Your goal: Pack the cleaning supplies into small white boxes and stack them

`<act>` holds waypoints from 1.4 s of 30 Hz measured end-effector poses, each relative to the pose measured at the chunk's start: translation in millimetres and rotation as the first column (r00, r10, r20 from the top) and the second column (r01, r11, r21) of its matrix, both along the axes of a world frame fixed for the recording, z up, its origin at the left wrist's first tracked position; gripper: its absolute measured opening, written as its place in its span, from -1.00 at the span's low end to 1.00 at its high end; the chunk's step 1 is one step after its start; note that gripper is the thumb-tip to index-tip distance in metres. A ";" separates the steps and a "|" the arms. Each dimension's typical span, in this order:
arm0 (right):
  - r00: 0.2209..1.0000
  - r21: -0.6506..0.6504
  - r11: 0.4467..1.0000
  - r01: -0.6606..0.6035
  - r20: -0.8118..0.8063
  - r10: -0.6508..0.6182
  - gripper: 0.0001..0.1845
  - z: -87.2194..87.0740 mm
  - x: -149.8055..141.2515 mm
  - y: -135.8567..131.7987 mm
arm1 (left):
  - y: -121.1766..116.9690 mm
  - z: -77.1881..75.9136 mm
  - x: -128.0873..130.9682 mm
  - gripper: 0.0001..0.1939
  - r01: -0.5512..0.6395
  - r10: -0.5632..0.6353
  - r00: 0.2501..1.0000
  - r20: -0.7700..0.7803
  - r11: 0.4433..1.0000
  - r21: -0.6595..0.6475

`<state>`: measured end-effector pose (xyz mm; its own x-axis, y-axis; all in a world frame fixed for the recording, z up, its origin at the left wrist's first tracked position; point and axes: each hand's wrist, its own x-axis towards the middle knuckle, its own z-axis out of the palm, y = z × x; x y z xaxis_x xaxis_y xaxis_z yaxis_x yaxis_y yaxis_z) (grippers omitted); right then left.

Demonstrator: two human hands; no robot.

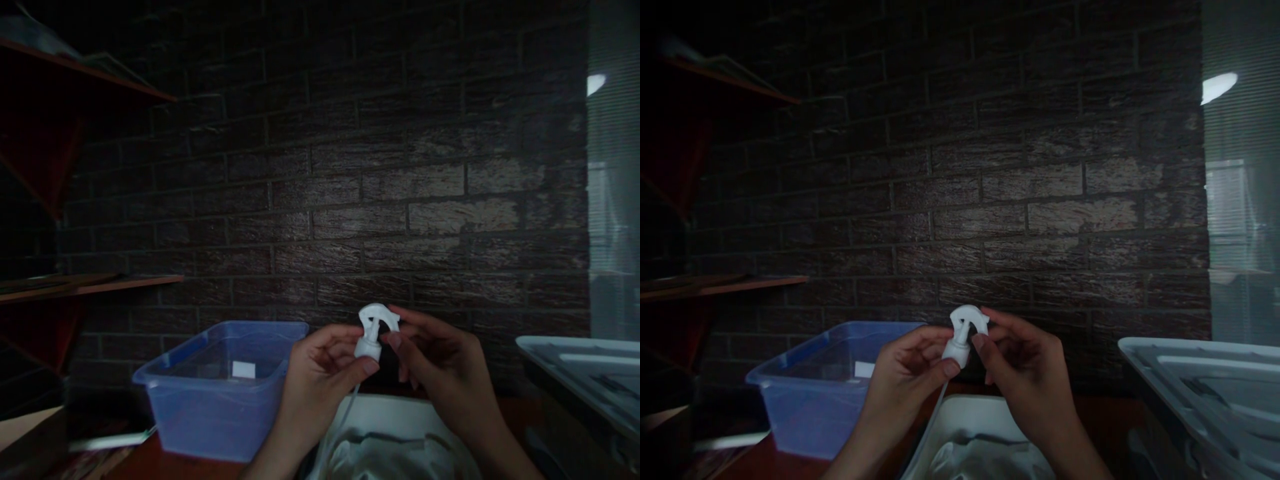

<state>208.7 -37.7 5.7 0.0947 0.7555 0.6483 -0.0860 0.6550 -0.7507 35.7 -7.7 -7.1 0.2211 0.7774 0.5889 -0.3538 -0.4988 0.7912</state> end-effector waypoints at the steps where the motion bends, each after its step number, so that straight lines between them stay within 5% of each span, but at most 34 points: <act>1: 1.000 -0.003 1.000 0.001 0.003 -0.001 -0.65 -0.1 0.2 0.4 | 0.1 0.3 -0.1 -0.67 -0.006 0.006 1.000 -0.004 1.000 -0.005; 10: 0.996 0.052 0.995 0.088 0.025 -0.089 -0.68 -7.3 0.0 6.6 | 0.2 1.2 0.5 -0.69 -0.064 0.065 0.998 -0.022 0.997 0.035; 19: 0.963 0.236 0.947 0.218 0.104 -0.248 -0.74 -10.3 4.0 16.2 | 3.3 -5.2 -0.7 -0.68 -0.246 0.260 0.965 -0.023 0.937 0.247; 27: 0.961 0.288 0.949 0.130 0.200 -0.192 -0.70 -7.2 8.7 14.4 | 5.7 -7.6 -6.1 -0.65 -0.494 0.611 0.787 -0.081 0.704 0.510; 42: 0.914 0.370 0.921 0.123 0.320 -0.251 -0.63 -10.3 12.7 21.4 | 9.5 -13.3 -8.9 -0.57 -0.481 0.754 0.652 0.081 0.329 0.813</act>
